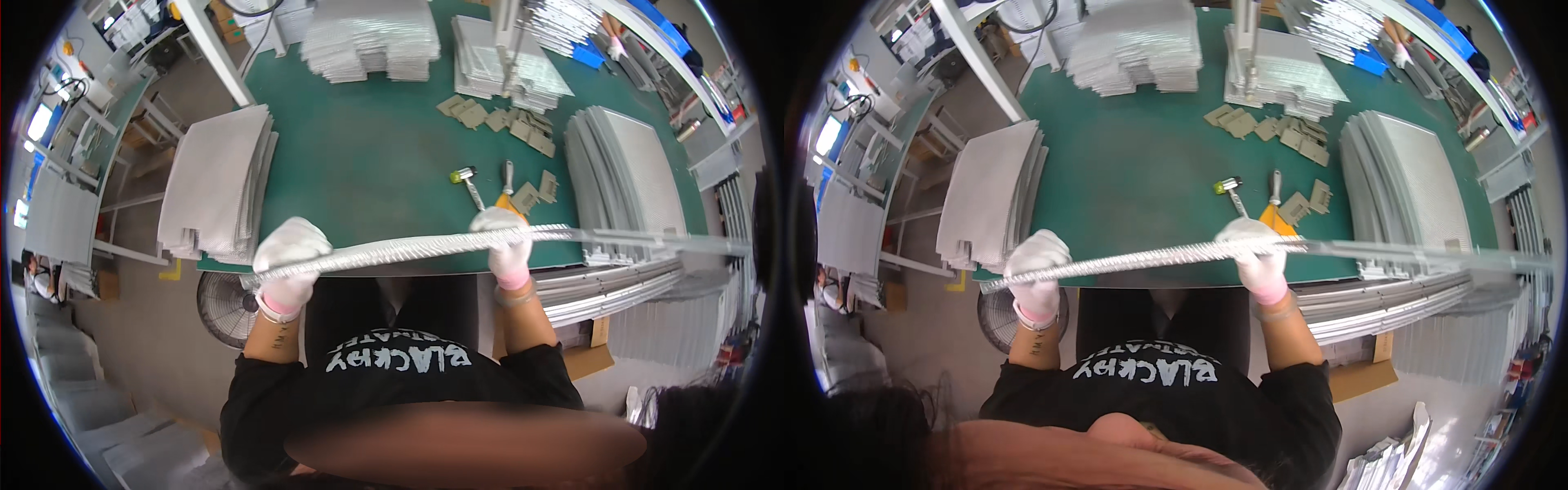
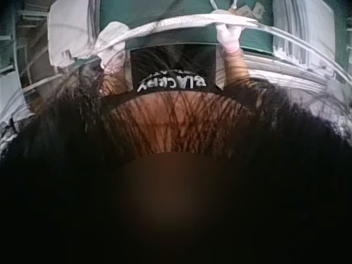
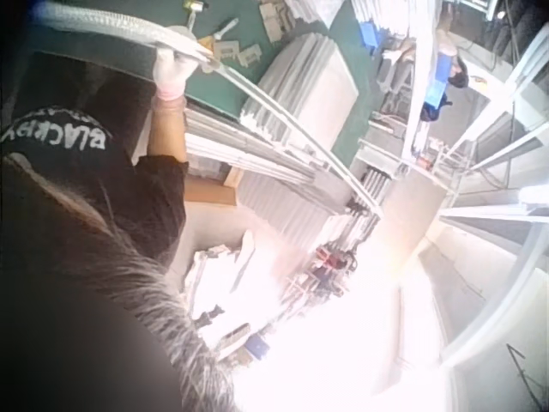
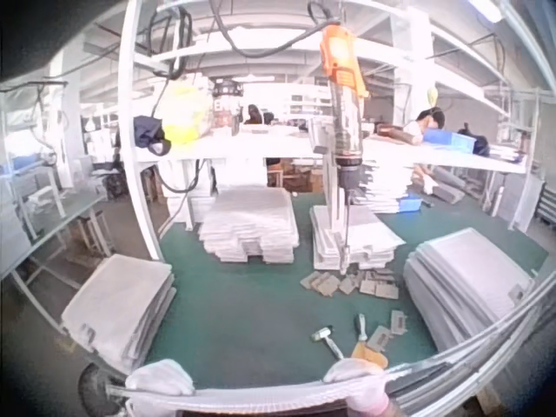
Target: Assembling a metal mesh filter by attaching a frame and a bracket using a mallet and an electric screwdriver.
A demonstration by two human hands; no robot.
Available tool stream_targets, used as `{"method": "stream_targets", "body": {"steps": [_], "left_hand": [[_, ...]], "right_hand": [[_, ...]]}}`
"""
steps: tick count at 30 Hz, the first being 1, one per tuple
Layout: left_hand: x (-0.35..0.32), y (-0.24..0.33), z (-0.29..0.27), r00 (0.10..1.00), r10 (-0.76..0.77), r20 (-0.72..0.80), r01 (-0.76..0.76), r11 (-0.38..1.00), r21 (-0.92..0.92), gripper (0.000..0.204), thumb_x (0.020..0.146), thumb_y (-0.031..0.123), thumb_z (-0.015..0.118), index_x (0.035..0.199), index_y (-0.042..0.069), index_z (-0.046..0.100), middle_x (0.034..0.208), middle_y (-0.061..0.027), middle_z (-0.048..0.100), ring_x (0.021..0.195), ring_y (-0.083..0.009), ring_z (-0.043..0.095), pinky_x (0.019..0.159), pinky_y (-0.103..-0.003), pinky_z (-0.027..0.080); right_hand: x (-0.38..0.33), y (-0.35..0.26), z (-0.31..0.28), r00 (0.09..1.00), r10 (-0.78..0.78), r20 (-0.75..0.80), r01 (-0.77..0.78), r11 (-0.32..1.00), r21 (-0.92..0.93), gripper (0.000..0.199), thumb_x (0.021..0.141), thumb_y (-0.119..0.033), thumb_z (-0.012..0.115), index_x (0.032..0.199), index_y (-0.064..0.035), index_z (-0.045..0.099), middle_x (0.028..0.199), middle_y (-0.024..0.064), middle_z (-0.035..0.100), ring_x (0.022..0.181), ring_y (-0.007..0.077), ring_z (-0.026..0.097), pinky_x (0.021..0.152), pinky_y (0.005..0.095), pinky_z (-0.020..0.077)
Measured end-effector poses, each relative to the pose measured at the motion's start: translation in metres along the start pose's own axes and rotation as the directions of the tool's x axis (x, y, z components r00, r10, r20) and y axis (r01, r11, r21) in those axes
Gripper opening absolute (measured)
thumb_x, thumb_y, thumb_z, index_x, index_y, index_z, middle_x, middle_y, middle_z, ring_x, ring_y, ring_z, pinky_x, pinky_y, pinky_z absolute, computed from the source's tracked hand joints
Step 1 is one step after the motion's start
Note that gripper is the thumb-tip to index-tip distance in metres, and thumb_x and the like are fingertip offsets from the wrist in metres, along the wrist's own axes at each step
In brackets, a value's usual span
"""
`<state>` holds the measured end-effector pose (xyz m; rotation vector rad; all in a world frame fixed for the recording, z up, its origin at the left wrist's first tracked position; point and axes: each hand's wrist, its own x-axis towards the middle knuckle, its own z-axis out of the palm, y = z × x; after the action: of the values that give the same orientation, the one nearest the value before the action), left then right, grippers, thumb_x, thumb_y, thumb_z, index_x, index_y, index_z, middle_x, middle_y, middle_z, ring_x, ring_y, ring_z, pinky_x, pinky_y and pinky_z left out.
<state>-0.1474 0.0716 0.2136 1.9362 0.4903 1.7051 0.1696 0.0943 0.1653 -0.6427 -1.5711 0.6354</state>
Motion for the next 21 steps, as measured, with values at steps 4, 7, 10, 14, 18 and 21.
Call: {"method": "stream_targets", "body": {"steps": [4, 7, 10, 14, 18, 21], "left_hand": [[0.000, -0.004, -0.013, 0.987, -0.149, 0.063, 0.158, 0.971, -0.179, 0.018, 0.085, 0.016, 0.069, 0.079, 0.001, 0.060, 0.077, -0.0092, 0.059, 0.072, -0.0248, 0.059, 0.066, -0.038, 0.049], [-0.004, -0.010, -0.012, 0.990, -0.116, 0.078, 0.133, 0.952, -0.274, 0.016, 0.086, 0.014, 0.066, 0.091, 0.000, 0.063, 0.082, -0.0092, 0.064, 0.075, -0.0229, 0.062, 0.069, -0.034, 0.050], [-0.013, -0.014, -0.012, 0.918, -0.369, -0.148, 0.334, 0.918, -0.213, 0.019, 0.087, 0.015, 0.064, 0.097, -0.002, 0.063, 0.090, -0.0051, 0.063, 0.084, -0.0182, 0.060, 0.076, -0.030, 0.048], [-0.007, -0.013, -0.024, 0.870, -0.463, -0.168, 0.455, 0.886, -0.087, 0.027, 0.089, 0.007, 0.056, 0.113, -0.004, 0.058, 0.108, -0.0060, 0.062, 0.098, -0.0141, 0.059, 0.086, -0.028, 0.046], [-0.004, 0.003, -0.019, 0.808, -0.548, -0.216, 0.485, 0.827, -0.284, 0.033, 0.095, 0.009, 0.050, 0.125, -0.006, 0.051, 0.119, -0.0085, 0.060, 0.106, -0.0159, 0.058, 0.095, -0.030, 0.044], [-0.006, 0.018, -0.009, 0.811, -0.543, -0.216, 0.506, 0.838, -0.205, 0.030, 0.097, 0.013, 0.051, 0.121, -0.006, 0.053, 0.107, -0.0051, 0.062, 0.095, -0.0122, 0.058, 0.086, -0.027, 0.046]], "right_hand": [[-0.025, 0.033, 0.001, 0.975, 0.131, -0.178, -0.116, 0.989, 0.092, 0.029, 0.088, -0.022, 0.070, 0.104, 0.0017, 0.062, 0.097, 0.0062, 0.065, 0.089, 0.0154, 0.061, 0.081, 0.0318, 0.0500], [-0.015, 0.030, 0.000, 0.968, 0.227, -0.112, -0.208, 0.966, 0.156, 0.024, 0.089, -0.018, 0.067, 0.105, 0.0001, 0.064, 0.098, 0.0027, 0.066, 0.091, 0.0137, 0.061, 0.084, 0.0305, 0.0491], [-0.002, 0.020, 0.001, 0.946, 0.312, -0.092, -0.296, 0.943, 0.153, 0.033, 0.090, -0.016, 0.066, 0.117, 0.0022, 0.058, 0.106, 0.0041, 0.065, 0.096, 0.0125, 0.060, 0.088, 0.0294, 0.0471], [0.016, 0.000, 0.008, 0.955, 0.259, -0.143, -0.239, 0.961, 0.141, 0.037, 0.092, -0.018, 0.063, 0.122, 0.0032, 0.054, 0.109, 0.0078, 0.064, 0.099, 0.0147, 0.059, 0.090, 0.0300, 0.0457], [0.020, -0.027, -0.002, 1.000, -0.004, -0.016, 0.001, 0.978, -0.210, 0.037, 0.097, -0.020, 0.046, 0.124, 0.0056, 0.051, 0.104, 0.0149, 0.062, 0.094, 0.0198, 0.058, 0.088, 0.0309, 0.0449], [0.016, -0.035, -0.013, 0.993, 0.104, 0.058, -0.099, 0.991, -0.092, 0.029, 0.098, -0.019, 0.042, 0.112, 0.0040, 0.052, 0.086, 0.0097, 0.053, 0.074, 0.0207, 0.050, 0.070, 0.0309, 0.0422]]}}
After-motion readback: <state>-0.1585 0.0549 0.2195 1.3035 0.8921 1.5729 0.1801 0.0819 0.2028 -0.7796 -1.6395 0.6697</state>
